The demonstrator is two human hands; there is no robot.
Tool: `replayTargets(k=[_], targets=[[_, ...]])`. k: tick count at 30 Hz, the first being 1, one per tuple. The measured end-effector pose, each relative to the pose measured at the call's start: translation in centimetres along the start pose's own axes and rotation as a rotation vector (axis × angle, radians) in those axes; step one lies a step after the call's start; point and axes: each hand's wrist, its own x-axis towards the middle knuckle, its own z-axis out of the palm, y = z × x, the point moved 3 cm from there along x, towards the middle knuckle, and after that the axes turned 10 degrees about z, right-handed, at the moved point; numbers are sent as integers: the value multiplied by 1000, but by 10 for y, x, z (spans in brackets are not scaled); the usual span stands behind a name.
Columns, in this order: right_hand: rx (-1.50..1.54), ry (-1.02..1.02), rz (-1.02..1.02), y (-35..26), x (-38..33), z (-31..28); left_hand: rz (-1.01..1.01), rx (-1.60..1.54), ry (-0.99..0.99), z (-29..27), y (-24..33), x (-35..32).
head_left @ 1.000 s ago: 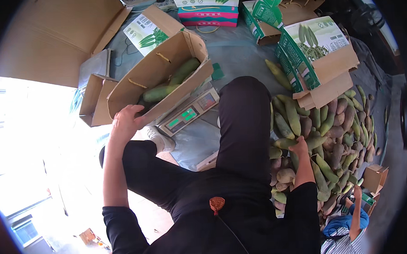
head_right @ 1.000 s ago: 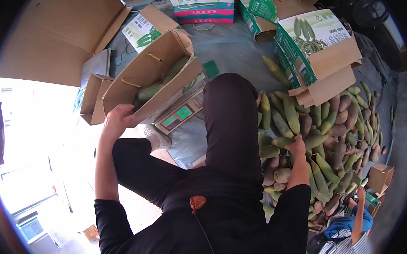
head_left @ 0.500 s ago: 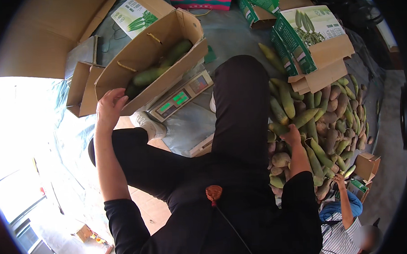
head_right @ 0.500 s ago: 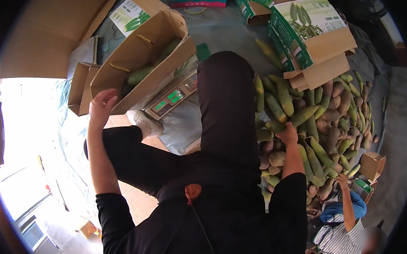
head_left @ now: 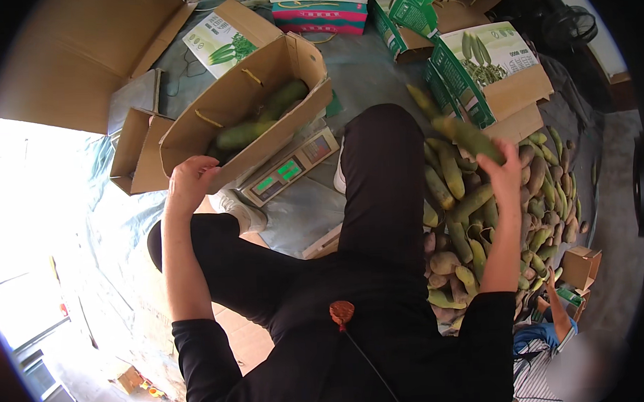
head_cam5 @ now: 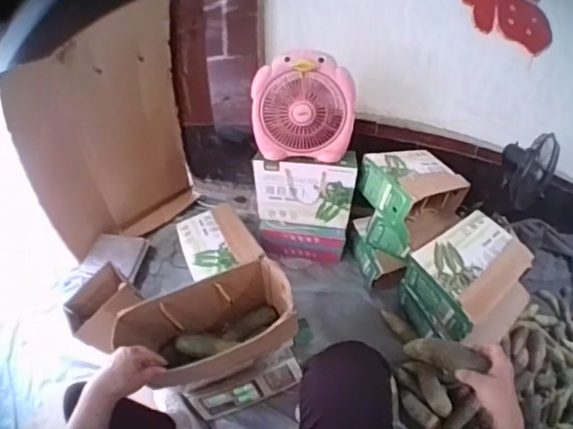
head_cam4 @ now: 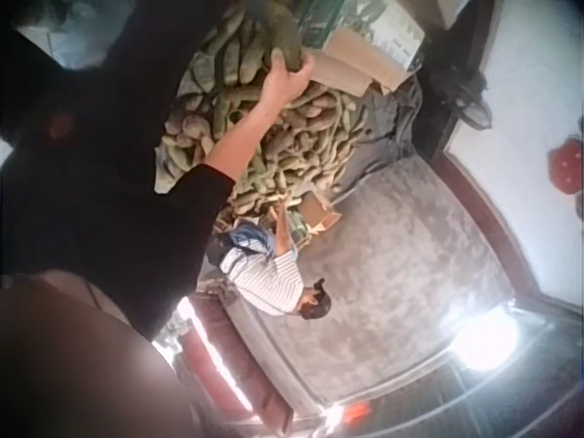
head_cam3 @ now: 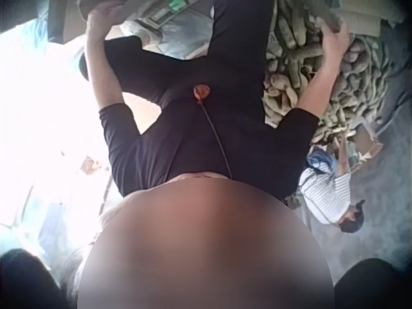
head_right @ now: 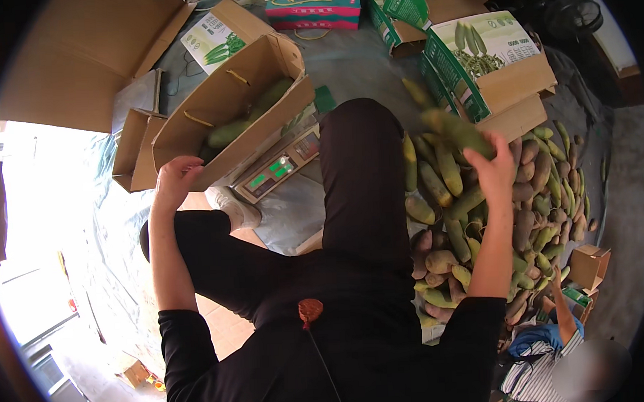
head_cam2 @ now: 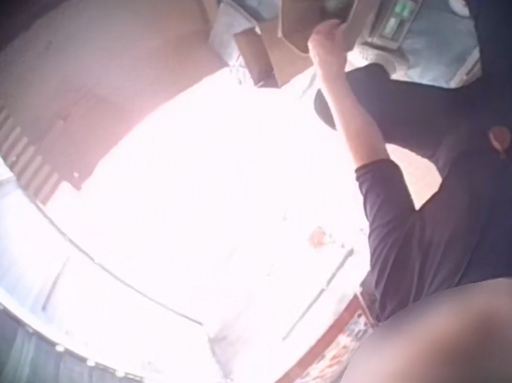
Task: Weighing and packing large produce items into cardboard boxes on the floor.
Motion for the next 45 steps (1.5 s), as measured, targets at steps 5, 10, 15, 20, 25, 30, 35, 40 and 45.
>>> replayTargets(k=[5, 10, 15, 20, 25, 30, 35, 40, 45], targets=[[369, -271, -242, -148, 12, 23, -8, 2, -64, 4, 4, 0], [405, -495, -557, -231, 27, 108, -13, 12, -82, 4, 2, 0], [257, -529, -533, -268, 30, 196, -27, -51, -82, 7, -7, 2], [277, -384, -543, -227, 49, 195, -47, -52, -123, 7, -7, 3], [152, -380, -185, -96, 63, 135, 8, -50, -120, 6, -13, 1], [-66, -126, 96, 110, 48, 82, -15, -69, -127, 3, 0, 3], [-364, -194, 322, 246, -23, 55, -9, -25, -51, 6, 9, 11], [-495, -228, 456, 279, -69, 91, 19, 1, -13, 4, 11, 9], [-490, -167, 338, 271, -57, 131, -21, -26, 5, 6, 1, 11]])
